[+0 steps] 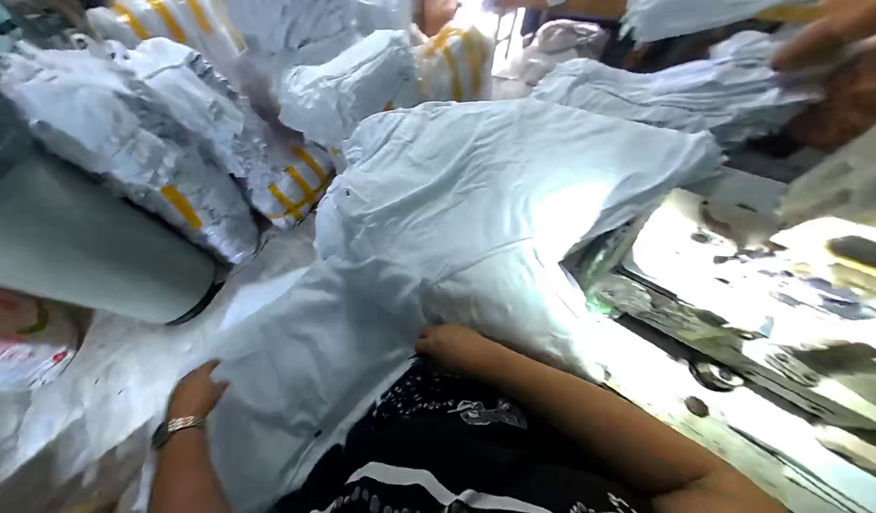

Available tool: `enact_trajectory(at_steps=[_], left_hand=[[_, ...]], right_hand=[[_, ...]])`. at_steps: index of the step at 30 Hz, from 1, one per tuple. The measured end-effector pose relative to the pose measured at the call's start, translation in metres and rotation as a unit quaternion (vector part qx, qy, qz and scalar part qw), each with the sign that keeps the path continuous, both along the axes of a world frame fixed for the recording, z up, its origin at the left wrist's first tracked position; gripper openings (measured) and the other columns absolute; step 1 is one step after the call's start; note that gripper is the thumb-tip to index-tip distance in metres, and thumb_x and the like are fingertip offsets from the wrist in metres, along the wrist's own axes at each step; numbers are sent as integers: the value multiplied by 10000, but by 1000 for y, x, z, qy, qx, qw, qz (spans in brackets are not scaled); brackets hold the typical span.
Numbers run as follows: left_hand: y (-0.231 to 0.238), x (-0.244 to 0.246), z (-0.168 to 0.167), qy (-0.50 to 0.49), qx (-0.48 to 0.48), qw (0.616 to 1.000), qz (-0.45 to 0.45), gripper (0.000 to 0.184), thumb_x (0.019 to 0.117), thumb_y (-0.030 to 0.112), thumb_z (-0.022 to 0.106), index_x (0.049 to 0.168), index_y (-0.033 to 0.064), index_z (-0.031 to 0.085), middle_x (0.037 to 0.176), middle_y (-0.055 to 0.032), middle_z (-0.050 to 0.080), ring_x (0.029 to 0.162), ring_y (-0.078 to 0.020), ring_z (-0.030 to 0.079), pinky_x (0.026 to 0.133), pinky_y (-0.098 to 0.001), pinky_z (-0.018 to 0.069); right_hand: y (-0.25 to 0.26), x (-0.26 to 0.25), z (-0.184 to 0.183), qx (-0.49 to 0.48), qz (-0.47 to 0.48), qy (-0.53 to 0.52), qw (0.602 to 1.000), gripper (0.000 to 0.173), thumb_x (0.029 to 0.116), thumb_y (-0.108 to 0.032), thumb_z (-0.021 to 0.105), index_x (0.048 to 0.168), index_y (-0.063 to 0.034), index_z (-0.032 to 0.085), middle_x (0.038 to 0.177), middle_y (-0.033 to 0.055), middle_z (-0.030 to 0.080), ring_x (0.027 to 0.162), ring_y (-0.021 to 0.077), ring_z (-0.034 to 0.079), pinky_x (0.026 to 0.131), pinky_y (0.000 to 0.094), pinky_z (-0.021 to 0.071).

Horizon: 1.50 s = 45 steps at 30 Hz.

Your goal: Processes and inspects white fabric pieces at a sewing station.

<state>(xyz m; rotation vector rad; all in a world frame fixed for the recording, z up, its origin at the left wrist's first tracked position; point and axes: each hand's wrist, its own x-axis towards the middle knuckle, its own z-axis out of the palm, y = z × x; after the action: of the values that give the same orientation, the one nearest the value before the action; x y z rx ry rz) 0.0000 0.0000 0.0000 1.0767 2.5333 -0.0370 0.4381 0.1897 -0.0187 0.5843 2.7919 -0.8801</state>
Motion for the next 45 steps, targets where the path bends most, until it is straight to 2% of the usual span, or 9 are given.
enact_trajectory(at_steps=[6, 13, 19, 23, 26, 31, 36, 40, 45], left_hand=[[179, 183, -73, -89, 141, 954, -249, 586, 953, 73, 633, 1460, -136, 425, 1568, -382, 305, 1442, -502, 379, 1156, -573, 387], [180, 216, -71, -93, 23, 884, -457, 515, 886, 296, 753, 1254, -53, 662, 1321, -312, 611, 1284, -468, 564, 1090, -614, 442], [205, 213, -33, -205, -144, 807, -534, 542, 958, 369, 715, 1318, -25, 622, 1245, -266, 662, 1179, -415, 642, 1051, -596, 480], [225, 241, 42, -401, 93, 672, -615, 305, 1017, 197, 610, 1259, 19, 666, 1021, -93, 731, 899, -135, 707, 866, -346, 594], [259, 283, 66, -288, 270, 656, -644, 257, 1038, 141, 538, 1217, 49, 699, 1024, -93, 715, 893, -147, 685, 841, -334, 579], [320, 363, 59, -207, 299, 575, -732, 371, 966, -54, 545, 1221, 145, 728, 1175, -133, 645, 998, -256, 678, 824, -446, 606], [375, 414, 57, -18, 186, 640, -745, 274, 980, 22, 596, 1203, 121, 722, 1392, -210, 563, 1213, -431, 589, 946, -604, 521], [418, 428, 91, -76, 255, 714, -647, 268, 883, 26, 687, 1151, 25, 685, 1250, -242, 620, 1072, -425, 665, 884, -605, 563], [403, 480, 141, -352, 523, 504, -591, 69, 807, -66, 682, 817, -76, 615, 863, -189, 640, 851, -269, 646, 782, -404, 540]], right_hand=[[4, 86, 36, 70, -256, 217, 939, 222, 1020, -213, 589, 1046, -45, 731, 985, 143, 704, 914, 271, 701, 825, 442, 586], [32, 133, 38, 172, -569, 121, 795, 358, 989, -316, 684, 1172, -9, 705, 1096, 188, 676, 1017, 334, 683, 902, 502, 567], [37, 129, 47, 199, -551, 162, 794, 218, 978, -238, 686, 1005, -26, 728, 935, 139, 684, 889, 293, 687, 801, 490, 573], [37, 138, 53, 52, -566, 233, 789, 226, 970, -222, 696, 1000, -5, 640, 789, 87, 641, 707, 193, 631, 689, 416, 542], [34, 140, 46, -49, -603, 192, 773, 432, 921, -253, 760, 1234, -8, 590, 855, 99, 669, 709, 197, 644, 717, 417, 567], [24, 144, 47, -6, -572, 203, 795, 259, 953, -291, 698, 967, -32, 692, 833, 66, 640, 764, 149, 594, 739, 371, 500], [7, 147, 65, -184, -472, 378, 775, 117, 981, -189, 650, 967, -84, 600, 725, -53, 552, 579, 21, 499, 540, 197, 431], [-17, 166, 91, -287, -399, 502, 711, 64, 967, -169, 664, 996, -200, 617, 753, -98, 573, 525, -22, 446, 459, 154, 385], [-43, 205, 112, -237, -418, 553, 680, 255, 872, -203, 789, 1094, -251, 671, 883, -106, 693, 688, -34, 632, 572, 143, 540]])
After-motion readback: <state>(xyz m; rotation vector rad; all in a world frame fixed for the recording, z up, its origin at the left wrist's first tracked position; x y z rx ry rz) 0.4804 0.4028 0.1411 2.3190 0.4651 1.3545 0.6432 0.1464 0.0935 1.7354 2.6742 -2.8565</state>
